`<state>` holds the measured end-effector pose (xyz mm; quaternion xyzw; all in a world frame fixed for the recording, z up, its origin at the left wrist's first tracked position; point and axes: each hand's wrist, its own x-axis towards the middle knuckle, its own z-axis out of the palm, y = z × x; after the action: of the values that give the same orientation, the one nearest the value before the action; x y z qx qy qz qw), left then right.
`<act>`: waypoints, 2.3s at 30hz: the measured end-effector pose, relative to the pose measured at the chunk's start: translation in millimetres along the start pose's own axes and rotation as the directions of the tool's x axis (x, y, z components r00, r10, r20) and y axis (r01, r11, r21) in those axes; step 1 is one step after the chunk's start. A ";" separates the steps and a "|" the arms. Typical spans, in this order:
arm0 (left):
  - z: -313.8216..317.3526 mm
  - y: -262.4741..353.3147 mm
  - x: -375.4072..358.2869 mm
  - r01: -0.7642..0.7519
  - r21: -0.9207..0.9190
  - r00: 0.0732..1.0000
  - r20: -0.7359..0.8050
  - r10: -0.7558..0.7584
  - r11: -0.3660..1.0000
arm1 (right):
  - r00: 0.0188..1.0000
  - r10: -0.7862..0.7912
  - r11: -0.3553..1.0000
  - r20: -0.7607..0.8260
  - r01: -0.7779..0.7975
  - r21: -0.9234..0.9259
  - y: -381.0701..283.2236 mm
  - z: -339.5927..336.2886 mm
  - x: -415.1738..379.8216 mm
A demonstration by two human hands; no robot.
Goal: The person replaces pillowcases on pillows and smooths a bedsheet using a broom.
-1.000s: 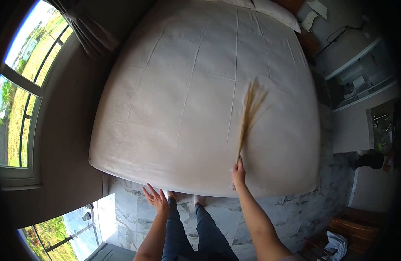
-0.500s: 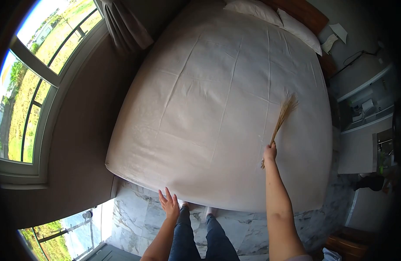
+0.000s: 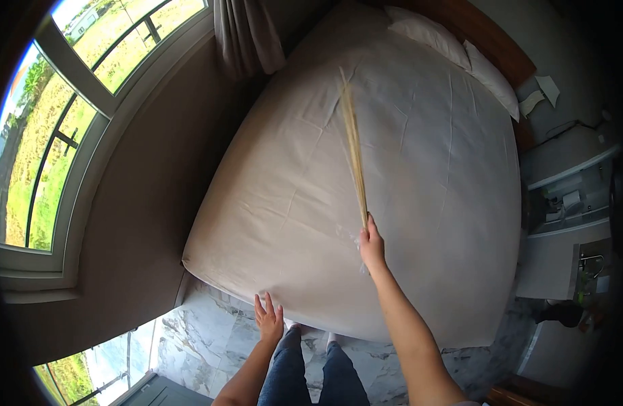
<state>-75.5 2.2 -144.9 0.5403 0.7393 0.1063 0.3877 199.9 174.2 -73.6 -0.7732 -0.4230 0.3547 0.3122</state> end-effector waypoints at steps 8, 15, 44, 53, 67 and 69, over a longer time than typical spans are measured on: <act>1.9 -3.9 -6.4 0.047 -0.058 0.998 -0.032 -0.049 0.997 | 0.585 -0.006 0.932 0.811 0.296 -0.207 -34.9 85.4 -15.7; 8.7 8.9 -13.1 0.056 -0.112 0.993 -0.098 -0.067 0.992 | 0.920 0.008 0.994 0.392 0.036 -0.105 -17.0 41.8 -30.9; 56.4 40.9 21.6 -0.306 0.352 0.952 0.111 0.285 0.885 | 0.964 -0.040 0.999 -0.262 0.038 -0.015 217.7 -2.4 -215.5; 52.3 38.5 18.7 -0.352 0.300 0.936 0.092 0.340 0.887 | 0.706 0.232 0.970 -0.670 -0.222 0.102 234.9 -103.6 -206.8; 70.5 48.9 -56.2 0.004 0.262 0.994 0.106 -0.033 0.965 | 0.939 -0.050 0.995 -0.341 0.018 -0.095 228.8 -119.8 -125.7; 81.9 46.9 -75.9 0.084 0.251 0.991 0.079 -0.107 0.964 | 0.985 0.154 0.987 -0.072 -0.151 0.047 238.7 -112.3 -125.9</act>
<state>23.1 -67.6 -138.5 0.5524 0.7533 -0.0306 0.3556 345.3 -63.3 -162.6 -0.8094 -0.3431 0.3568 0.3158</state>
